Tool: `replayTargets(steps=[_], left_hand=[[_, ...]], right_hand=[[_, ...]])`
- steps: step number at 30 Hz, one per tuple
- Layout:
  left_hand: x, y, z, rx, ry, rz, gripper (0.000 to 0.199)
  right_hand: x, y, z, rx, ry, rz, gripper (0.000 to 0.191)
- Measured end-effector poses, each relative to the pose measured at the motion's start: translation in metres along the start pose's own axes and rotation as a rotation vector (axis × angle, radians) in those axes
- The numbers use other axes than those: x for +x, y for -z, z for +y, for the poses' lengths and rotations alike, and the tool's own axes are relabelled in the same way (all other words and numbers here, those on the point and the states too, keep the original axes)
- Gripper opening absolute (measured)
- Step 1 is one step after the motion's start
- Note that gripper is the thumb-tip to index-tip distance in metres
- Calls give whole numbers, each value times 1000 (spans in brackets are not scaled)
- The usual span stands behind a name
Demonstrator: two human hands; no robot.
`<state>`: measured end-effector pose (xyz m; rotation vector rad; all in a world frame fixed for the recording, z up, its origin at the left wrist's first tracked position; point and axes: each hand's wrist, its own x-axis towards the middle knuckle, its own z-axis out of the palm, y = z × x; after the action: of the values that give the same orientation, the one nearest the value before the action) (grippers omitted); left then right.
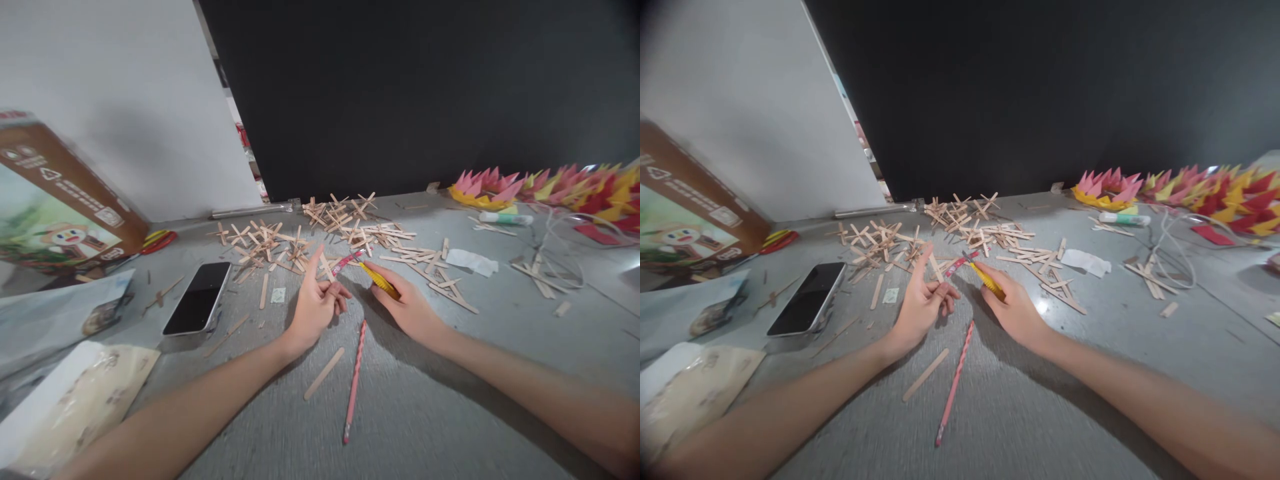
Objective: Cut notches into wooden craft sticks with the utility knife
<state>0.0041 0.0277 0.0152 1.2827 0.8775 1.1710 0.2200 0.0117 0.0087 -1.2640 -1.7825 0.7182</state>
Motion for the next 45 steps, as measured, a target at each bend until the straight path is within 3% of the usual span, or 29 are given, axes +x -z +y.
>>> replayTargets(steps=[9,14,19,24,25,27,29,31,33,36,40,45], left_hand=[[2,0,-2,25,10,22,96],[-5,-2,-3,153,-56,-35,88],[-23,-10,8,573,-224,-291,76],[-55,-29,29,970,-320,-671,95],[-65,-33,32,992,-335,-764,101],[-86,-41,37,978,-315,-843,107],[-107,-46,40,910,-247,-819,107],[-126,-49,41,788,-133,-725,96],[-142,-49,40,624,14,-547,83],[-156,-49,31,278,249,-288,82],[-161,-46,18,95,270,-167,91],[-156,-44,19,58,290,-176,96]], right_hand=[[-1,-1,-1,-161,73,-33,59],[-1,-2,6,-166,68,-32,58],[0,-6,17,-81,116,4,57],[2,-10,22,-106,166,11,53],[2,-10,22,-112,170,12,52],[2,-10,20,-121,172,13,52],[3,-9,19,-130,177,17,51],[3,-9,19,-137,186,19,51],[4,-9,19,-143,198,18,51],[5,-10,20,-151,216,16,53],[5,-10,20,-163,233,20,55],[5,-12,22,-185,240,18,54]])
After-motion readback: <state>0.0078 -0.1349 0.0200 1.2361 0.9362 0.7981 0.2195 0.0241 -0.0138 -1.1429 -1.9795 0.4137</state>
